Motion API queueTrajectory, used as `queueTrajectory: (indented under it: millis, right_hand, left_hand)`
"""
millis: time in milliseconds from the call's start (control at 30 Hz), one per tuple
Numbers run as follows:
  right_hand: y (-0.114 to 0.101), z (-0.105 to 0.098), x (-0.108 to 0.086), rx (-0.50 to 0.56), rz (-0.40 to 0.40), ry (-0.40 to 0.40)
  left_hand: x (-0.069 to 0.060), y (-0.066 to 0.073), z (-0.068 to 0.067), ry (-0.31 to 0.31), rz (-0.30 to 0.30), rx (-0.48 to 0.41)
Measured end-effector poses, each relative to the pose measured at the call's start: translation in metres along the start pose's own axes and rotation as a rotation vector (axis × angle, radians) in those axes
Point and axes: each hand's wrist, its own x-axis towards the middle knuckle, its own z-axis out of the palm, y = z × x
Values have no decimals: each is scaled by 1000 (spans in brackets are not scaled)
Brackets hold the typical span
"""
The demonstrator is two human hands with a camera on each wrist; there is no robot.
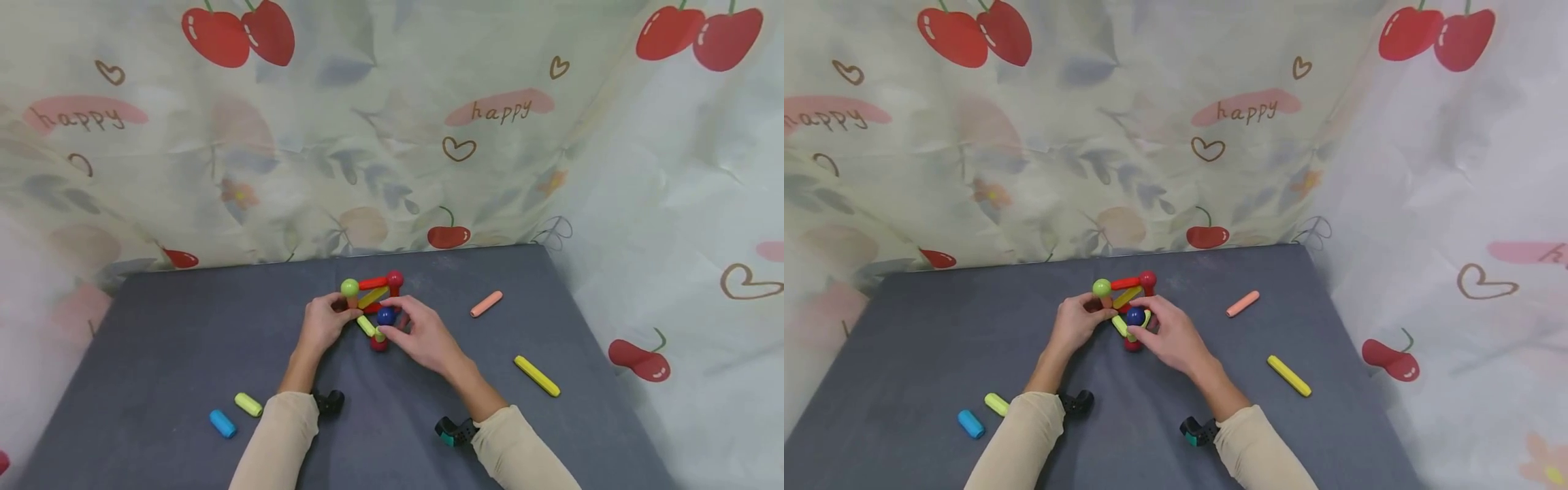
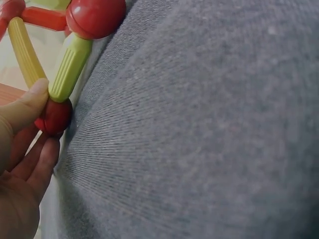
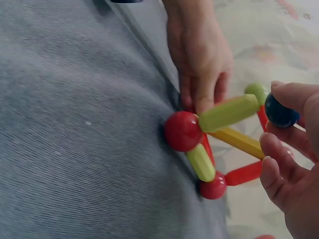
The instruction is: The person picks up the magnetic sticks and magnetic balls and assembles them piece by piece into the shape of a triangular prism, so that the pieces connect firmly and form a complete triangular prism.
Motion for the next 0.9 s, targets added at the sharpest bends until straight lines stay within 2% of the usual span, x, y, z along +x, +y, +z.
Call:
queueTrajectory:
  millis: [267,333,467,567,700,767,900]
  right_hand:
    - [-1,8,0,-22,-63,-42]
    - [-1,10,0,-33,-45,-56]
    - [5,18,0,-96,54,-101]
    - [13,26,-1,-146,105,-120]
    - [25,31,-3,-153,113,-94]
    - [29,30,-3,-157,112,-71]
    - [37,25,3,-229,110,-35]
  left_hand:
    - [0,-1,-2,35,13,-3]
    - [0,-2,-2,36,17,7]
    - [-3,-2,-3,31,38,29]
    - [-10,-1,-4,28,43,29]
    - [-22,3,-5,30,42,37]
    - [-28,4,-5,47,44,59]
    - [-41,11,-1,93,17,121]
